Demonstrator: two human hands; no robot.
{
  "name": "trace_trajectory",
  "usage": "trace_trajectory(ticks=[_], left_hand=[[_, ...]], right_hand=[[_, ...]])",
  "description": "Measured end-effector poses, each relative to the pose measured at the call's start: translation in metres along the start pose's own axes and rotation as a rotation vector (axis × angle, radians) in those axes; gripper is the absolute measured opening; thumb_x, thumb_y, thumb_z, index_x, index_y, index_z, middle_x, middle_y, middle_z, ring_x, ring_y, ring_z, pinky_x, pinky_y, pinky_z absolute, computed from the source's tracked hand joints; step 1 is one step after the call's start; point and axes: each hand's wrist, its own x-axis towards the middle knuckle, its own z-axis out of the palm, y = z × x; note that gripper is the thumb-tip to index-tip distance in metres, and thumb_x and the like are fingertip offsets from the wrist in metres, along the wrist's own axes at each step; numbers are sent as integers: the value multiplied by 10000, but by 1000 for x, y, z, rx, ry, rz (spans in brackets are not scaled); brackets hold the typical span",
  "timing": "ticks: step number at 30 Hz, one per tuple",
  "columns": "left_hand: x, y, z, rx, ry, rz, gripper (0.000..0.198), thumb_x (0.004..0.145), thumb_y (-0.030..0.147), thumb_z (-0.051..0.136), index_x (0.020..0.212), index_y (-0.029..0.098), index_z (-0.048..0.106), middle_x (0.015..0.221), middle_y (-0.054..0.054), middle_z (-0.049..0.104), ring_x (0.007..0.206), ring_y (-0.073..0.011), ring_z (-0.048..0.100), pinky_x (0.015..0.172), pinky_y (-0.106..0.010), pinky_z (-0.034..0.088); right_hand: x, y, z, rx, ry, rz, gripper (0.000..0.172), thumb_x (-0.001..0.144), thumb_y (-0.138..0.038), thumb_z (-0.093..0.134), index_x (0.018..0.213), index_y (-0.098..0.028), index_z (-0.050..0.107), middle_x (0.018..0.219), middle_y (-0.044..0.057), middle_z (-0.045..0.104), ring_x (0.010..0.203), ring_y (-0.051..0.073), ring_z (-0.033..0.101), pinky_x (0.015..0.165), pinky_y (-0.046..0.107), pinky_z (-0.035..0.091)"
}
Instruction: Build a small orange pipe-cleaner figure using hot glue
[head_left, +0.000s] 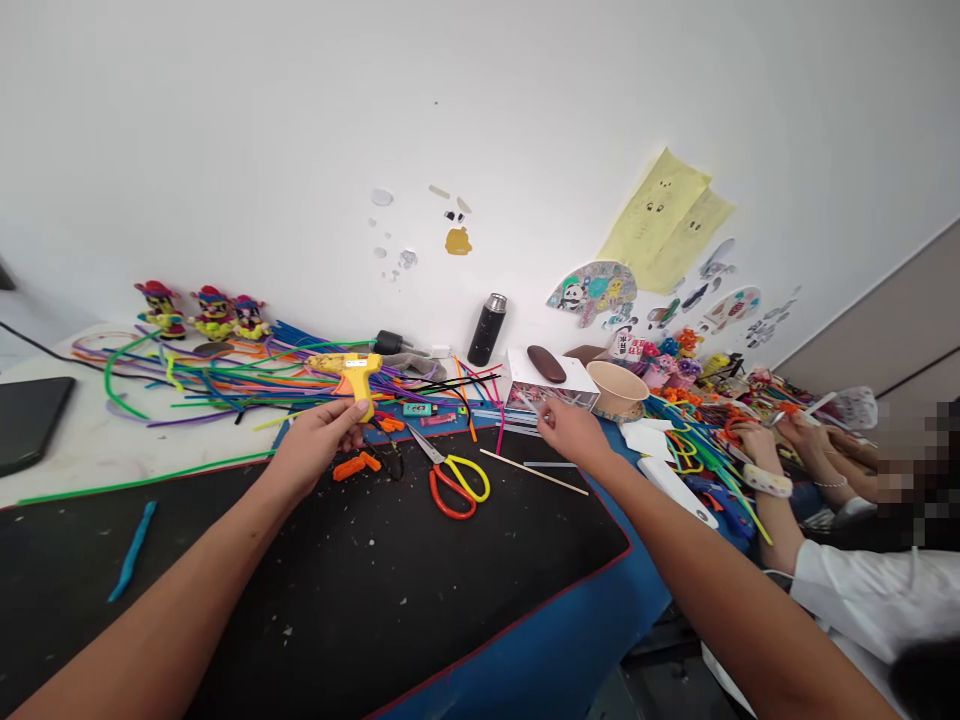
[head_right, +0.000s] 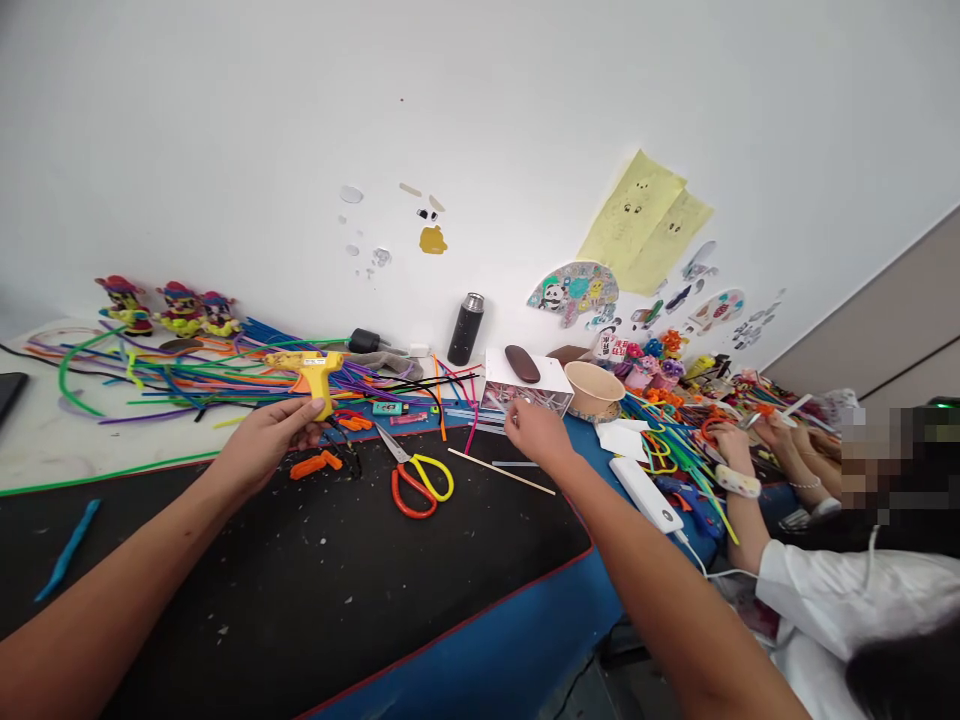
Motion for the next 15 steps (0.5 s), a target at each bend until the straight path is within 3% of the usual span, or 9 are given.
trace_trajectory(ticks=[2,4,7,11,15], left_hand=[[-1,2,2,-4,9,1,511,754,701,764,767,195,700,606,-24,625,562,-176,530,544,-282,415],[-2,5,3,-1,14,4,505,741,699,769,749,199,695,598,-29,627,549,-178,526,525,-283,414],[-3,8,5,9,19,9,502,737,699,758,708,204,681,591,-36,629,535,-176,519,510,-284,413],[-4,12,6,19,29,1,478,744,676,742,704,203,684,586,-31,627,528,-167,516,517,-276,412],[-6,13,7,7,25,-14,434,759,631,733,708,206,662,589,-30,628,526,-164,502,514,-277,392]], right_hand=[[1,-4,-11,84,74,2,214,1009,-308,459,1080,-195,626,865,77,749,821,238,707,711,304,449],[1,-16,-17,454,211,22,144,975,-313,469,973,-215,575,705,9,675,629,196,657,633,290,445],[-5,-44,-19,837,221,-31,105,936,-337,502,893,-242,507,590,-65,568,472,158,579,560,276,437],[-12,-78,-18,925,210,-152,83,898,-313,556,883,-245,510,594,-80,550,482,148,579,550,268,419],[-4,-97,-15,989,232,-170,78,901,-305,542,884,-252,487,620,-81,557,495,149,598,551,264,433]])
